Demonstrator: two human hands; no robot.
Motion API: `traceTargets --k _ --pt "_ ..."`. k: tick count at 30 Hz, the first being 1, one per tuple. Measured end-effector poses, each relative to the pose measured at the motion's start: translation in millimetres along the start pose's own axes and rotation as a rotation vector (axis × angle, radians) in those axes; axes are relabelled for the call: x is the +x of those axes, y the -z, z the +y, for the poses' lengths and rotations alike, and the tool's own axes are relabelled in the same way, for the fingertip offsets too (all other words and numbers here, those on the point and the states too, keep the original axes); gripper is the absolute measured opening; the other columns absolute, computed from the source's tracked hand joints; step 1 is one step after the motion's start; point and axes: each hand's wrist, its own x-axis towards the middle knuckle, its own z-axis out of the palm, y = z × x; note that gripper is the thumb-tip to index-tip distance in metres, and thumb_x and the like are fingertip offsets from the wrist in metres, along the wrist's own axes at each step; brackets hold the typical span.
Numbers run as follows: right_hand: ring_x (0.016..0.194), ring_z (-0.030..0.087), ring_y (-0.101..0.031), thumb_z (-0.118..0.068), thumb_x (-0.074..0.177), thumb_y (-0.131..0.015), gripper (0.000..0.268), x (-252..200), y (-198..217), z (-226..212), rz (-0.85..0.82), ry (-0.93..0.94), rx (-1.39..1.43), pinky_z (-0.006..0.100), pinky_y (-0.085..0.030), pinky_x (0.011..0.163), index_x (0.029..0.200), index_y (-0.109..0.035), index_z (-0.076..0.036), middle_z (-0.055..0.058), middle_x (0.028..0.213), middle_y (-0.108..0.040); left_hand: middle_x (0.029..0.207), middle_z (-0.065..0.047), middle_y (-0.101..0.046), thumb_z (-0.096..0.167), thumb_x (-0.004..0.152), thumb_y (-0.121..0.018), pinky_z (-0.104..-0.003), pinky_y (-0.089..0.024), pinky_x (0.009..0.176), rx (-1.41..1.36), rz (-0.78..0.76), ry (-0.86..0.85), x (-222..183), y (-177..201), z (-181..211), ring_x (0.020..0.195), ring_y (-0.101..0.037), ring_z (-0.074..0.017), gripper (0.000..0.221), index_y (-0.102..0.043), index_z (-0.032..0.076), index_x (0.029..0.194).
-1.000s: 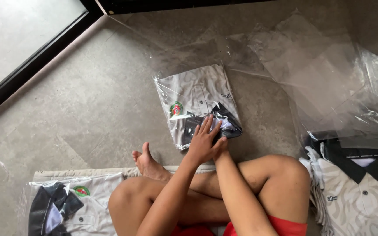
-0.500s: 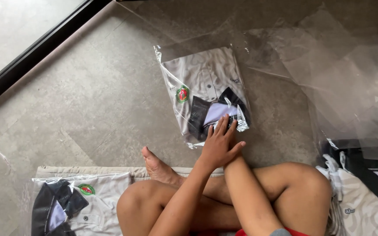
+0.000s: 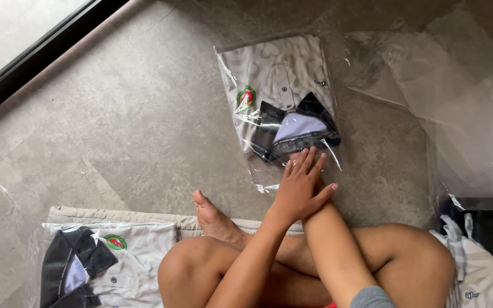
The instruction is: Folding a polo shirt and inserting it into a clear plastic bag for packaging.
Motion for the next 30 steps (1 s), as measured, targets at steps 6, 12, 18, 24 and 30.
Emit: traceTargets --k 6,12,18,24,30 --pt "0.12 0.028 -0.037 -0.038 0.09 -0.038 0.043 33.8 -4.0 19.3 -0.002 -0.02 0.073 0.041 -0.019 0.101 0.122 -0.046 -0.011 0.01 0.128 -0.044 0.147 -0.012 -0.028 0.058 0.085 -0.035 -0.051 -0.019 0.109 -0.038 0.009 0.017 2.8 7.3 -1.2 0.138 -0.021 -0.0263 0.072 -0.027 0.016 0.142" --pt "0.124 0.028 -0.035 -0.041 0.091 -0.037 0.047 13.9 4.2 16.2 -0.022 -0.021 0.149 0.041 -0.018 0.104 0.125 -0.044 -0.01 0.011 0.133 -0.043 0.145 -0.011 -0.033 0.056 0.085 -0.038 -0.051 -0.021 0.109 -0.077 0.041 0.0 -2.3 10.0 0.0 0.137 -0.026 -0.0253 0.069 -0.029 0.017 0.142" --pt "0.129 0.028 -0.034 -0.043 0.093 -0.035 0.05 -19.8 -0.7 7.6 -0.088 -0.014 0.223 0.041 -0.017 0.108 0.129 -0.043 -0.009 0.012 0.137 -0.041 0.137 -0.011 -0.043 0.043 0.088 -0.047 -0.051 -0.032 0.102 -0.072 0.253 -0.028 -6.1 -1.3 -20.5 0.129 -0.038 -0.0284 0.053 -0.042 0.018 0.135" --pt "0.141 0.026 -0.012 -0.055 0.09 -0.024 0.064 -81.1 -36.0 -21.2 0.256 0.173 0.047 0.038 -0.021 0.106 0.146 -0.012 -0.026 0.004 0.154 -0.009 0.12 -0.019 -0.051 0.02 0.078 -0.064 -0.043 -0.041 0.093 -0.142 0.669 0.135 -15.9 1.6 -51.0 0.113 -0.051 -0.0363 0.042 -0.057 0.009 0.118" --pt "0.13 0.039 -0.03 -0.012 0.086 -0.054 0.049 -140.3 -101.4 -65.3 0.456 1.049 -0.694 0.043 -0.028 0.107 0.131 -0.039 -0.003 0.028 0.132 -0.035 0.121 -0.016 -0.041 0.024 0.081 -0.062 -0.05 -0.044 0.087 -0.304 0.643 0.705 -24.8 -19.0 -103.7 0.117 -0.042 -0.0368 0.049 -0.045 0.01 0.124"
